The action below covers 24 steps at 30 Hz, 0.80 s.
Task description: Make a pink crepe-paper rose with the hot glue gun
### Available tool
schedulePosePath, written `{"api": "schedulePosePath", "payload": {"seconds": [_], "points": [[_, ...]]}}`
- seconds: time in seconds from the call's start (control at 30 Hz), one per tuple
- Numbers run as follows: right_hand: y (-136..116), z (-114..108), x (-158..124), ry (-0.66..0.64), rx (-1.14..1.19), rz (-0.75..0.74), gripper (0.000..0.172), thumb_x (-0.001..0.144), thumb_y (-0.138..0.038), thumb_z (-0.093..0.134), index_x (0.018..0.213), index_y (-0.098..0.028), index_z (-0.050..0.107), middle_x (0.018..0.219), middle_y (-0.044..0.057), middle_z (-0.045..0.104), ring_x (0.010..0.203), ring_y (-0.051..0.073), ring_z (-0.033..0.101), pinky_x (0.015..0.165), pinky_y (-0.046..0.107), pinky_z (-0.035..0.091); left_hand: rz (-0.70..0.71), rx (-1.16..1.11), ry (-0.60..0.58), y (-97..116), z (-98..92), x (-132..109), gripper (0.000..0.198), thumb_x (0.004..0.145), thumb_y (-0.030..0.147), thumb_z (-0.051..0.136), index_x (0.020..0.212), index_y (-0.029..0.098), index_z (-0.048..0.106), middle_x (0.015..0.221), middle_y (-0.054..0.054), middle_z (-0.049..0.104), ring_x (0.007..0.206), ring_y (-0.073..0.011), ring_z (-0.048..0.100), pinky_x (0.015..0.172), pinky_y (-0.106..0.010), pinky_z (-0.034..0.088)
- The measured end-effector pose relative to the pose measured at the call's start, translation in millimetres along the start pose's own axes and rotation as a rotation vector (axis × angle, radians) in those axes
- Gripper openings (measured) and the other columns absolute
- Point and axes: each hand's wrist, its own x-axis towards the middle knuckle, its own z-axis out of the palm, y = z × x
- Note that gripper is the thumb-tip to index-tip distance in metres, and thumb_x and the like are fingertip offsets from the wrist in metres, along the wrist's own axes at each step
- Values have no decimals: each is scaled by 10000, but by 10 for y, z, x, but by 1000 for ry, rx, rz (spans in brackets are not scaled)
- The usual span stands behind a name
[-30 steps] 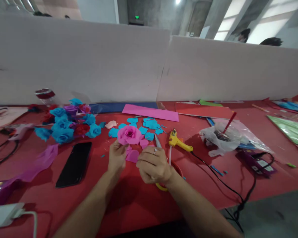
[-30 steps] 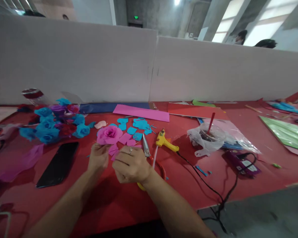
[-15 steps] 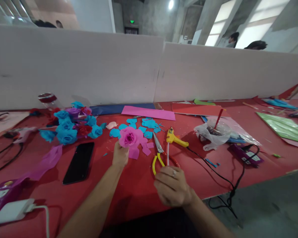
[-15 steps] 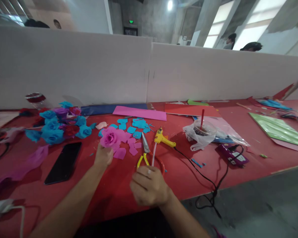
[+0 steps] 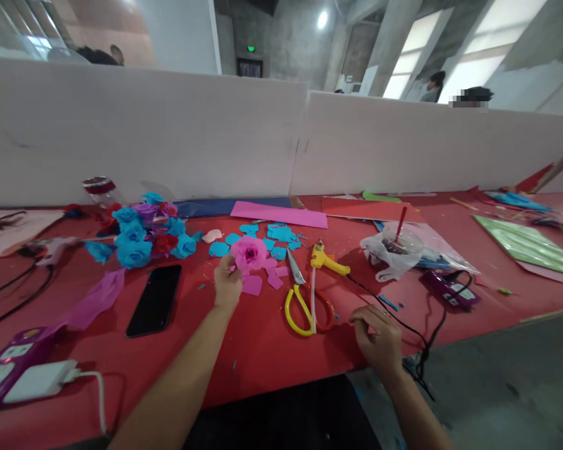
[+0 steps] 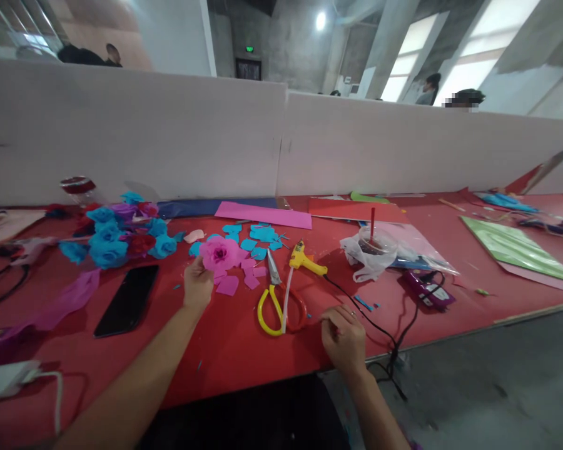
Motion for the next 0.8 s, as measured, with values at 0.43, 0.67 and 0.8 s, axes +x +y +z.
{"api": "schedulePosePath", "payload": {"seconds": [0.43, 0.67, 0.8], "points": [[-4, 8, 13, 3, 107, 277, 202, 715, -145, 444, 573, -195, 578, 576, 13, 616, 576, 161, 561, 564, 264, 404, 567, 712, 57, 302, -51, -122, 130, 804, 230, 549, 706, 193, 628, 706, -60, 657, 740, -212, 565, 742, -347, 425], [93, 26, 147, -6, 36, 207, 162, 748, -140, 467, 703, -189, 614, 704, 46, 645, 695, 198, 578, 649, 314, 434, 595, 883, 78, 221, -251, -251, 180, 833, 249, 515, 820, 191, 685, 760, -85, 685, 778, -234, 573, 748, -363, 386], [212, 211, 584, -102, -95, 187, 227, 794, -201, 505, 987, -159, 617, 1089, 154, 614, 1052, 280, 511, 930, 441, 360, 568, 931, 92, 118, -312, -203, 186, 829, 291, 534, 816, 187, 688, 759, -91, 687, 773, -234, 572, 741, -363, 376]]}}
